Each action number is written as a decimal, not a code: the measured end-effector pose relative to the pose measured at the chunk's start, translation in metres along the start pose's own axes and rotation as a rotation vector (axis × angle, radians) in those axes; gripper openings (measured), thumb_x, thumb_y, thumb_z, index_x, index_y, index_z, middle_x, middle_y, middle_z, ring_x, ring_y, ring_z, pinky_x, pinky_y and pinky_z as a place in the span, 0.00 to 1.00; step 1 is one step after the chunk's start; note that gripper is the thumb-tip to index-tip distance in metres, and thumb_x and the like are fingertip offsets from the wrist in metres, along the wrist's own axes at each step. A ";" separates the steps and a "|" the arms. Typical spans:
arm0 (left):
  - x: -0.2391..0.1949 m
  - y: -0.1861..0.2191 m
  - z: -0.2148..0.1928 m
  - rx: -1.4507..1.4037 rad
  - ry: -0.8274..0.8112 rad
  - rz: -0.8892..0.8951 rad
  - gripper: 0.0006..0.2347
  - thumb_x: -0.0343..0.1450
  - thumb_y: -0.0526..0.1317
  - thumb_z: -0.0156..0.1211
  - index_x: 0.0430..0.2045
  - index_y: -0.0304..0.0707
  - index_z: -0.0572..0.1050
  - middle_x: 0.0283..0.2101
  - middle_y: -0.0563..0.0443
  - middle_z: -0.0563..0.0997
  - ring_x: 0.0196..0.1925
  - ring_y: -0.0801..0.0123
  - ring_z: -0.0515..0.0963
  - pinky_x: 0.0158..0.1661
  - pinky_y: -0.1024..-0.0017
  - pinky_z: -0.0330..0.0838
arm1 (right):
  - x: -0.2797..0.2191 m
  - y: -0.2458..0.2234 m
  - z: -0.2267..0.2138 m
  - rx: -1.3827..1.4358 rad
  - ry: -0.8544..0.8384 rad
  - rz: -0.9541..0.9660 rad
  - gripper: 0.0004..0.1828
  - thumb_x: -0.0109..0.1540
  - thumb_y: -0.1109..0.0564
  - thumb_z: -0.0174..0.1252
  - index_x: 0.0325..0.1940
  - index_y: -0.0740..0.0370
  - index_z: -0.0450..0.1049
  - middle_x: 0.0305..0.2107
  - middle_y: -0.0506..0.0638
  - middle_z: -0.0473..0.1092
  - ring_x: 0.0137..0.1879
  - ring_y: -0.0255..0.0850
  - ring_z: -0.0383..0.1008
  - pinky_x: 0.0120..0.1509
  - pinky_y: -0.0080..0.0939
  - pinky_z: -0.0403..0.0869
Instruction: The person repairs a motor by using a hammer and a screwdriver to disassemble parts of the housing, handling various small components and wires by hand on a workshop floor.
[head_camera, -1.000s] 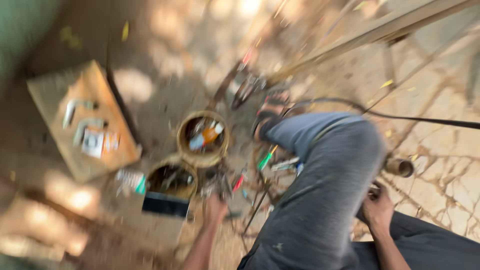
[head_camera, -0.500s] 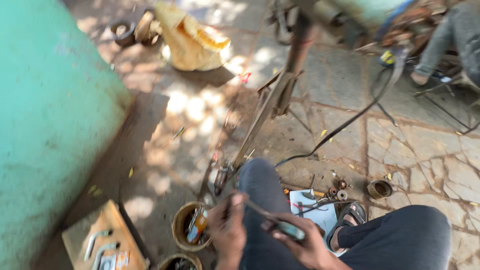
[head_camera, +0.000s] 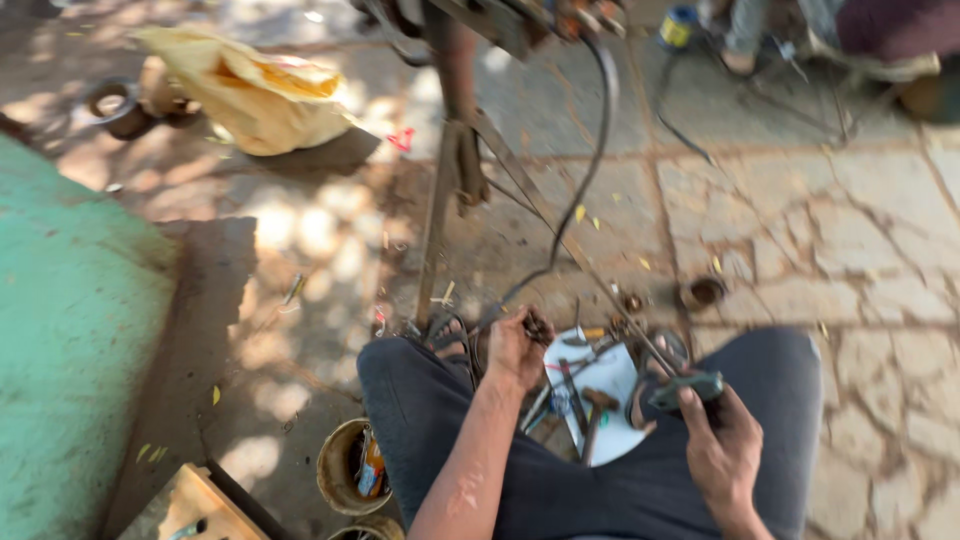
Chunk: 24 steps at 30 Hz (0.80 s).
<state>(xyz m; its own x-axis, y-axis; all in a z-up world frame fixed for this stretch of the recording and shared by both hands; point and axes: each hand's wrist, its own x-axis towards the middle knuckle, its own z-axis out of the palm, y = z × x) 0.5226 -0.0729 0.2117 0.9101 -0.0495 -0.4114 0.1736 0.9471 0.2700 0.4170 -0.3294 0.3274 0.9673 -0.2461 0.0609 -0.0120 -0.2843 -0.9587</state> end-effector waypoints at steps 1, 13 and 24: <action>0.005 -0.003 -0.005 -0.031 0.040 -0.009 0.08 0.75 0.39 0.53 0.34 0.34 0.77 0.29 0.47 0.80 0.31 0.62 0.81 0.38 0.67 0.79 | -0.004 -0.002 0.001 -0.030 -0.016 0.004 0.13 0.67 0.61 0.59 0.55 0.69 0.77 0.38 0.52 0.78 0.43 0.31 0.74 0.48 0.31 0.72; -0.035 0.013 0.056 -0.003 0.028 0.079 0.15 0.74 0.47 0.57 0.35 0.29 0.74 0.32 0.45 0.79 0.33 0.64 0.82 0.38 0.71 0.81 | -0.020 -0.019 0.021 -0.118 -0.136 -0.132 0.13 0.63 0.59 0.63 0.51 0.65 0.77 0.31 0.49 0.80 0.36 0.32 0.80 0.39 0.32 0.77; -0.049 0.024 0.059 0.196 -0.061 0.103 0.16 0.78 0.52 0.48 0.28 0.42 0.71 0.27 0.54 0.71 0.26 0.74 0.69 0.26 0.74 0.65 | -0.012 -0.023 0.004 -0.204 -0.209 -0.152 0.15 0.62 0.55 0.62 0.50 0.65 0.78 0.31 0.51 0.81 0.36 0.35 0.83 0.38 0.34 0.79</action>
<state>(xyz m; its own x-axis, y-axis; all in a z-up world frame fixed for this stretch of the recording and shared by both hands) 0.5046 -0.0666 0.2897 0.9468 0.0197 -0.3211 0.1429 0.8685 0.4747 0.4072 -0.3159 0.3478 0.9928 0.0032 0.1201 0.1064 -0.4879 -0.8664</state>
